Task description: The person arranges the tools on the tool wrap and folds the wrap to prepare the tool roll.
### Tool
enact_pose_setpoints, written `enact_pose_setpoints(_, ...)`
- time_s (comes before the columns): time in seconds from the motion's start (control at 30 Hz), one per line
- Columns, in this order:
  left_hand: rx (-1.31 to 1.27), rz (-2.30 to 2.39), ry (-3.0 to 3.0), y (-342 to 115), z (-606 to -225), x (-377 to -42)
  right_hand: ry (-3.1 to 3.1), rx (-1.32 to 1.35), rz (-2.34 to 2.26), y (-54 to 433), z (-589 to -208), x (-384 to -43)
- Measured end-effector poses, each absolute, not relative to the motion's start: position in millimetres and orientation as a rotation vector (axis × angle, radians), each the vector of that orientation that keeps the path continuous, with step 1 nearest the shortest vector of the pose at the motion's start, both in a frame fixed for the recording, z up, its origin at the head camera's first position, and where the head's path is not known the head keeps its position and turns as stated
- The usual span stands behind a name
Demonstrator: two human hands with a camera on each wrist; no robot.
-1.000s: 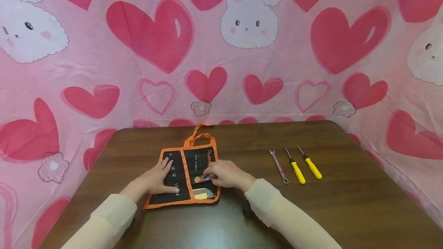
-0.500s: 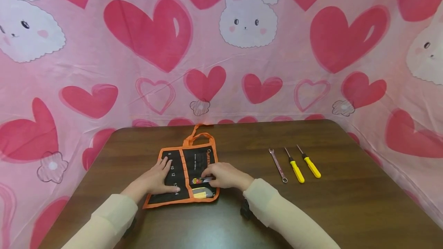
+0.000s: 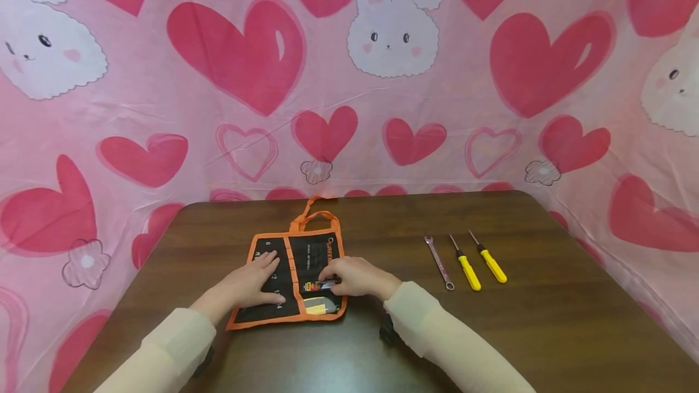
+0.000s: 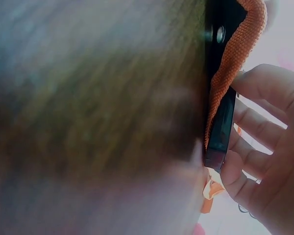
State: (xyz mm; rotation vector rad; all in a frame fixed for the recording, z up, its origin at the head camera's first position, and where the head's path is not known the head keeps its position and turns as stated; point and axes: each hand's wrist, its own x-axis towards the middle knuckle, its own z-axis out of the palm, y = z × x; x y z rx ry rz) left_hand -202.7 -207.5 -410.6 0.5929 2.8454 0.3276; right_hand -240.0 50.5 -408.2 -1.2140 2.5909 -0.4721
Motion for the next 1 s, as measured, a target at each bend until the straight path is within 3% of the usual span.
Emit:
enact_pose_setpoints(0.27, 0.715, 0.375, 2.828, -203, -408, -202, 2.582, -1.197, -0.465, 50, -406, -240)
enact_pose_setpoints(0.77, 1.175, 0.340, 2.846, -194, -409, -202, 2.569, -1.207, -0.475, 51, -409, -242)
enact_pose_setpoints(1.0, 1.224, 0.358, 2.839, -191, -411, -205, 2.566, -1.197, -0.501, 51, -408, -243)
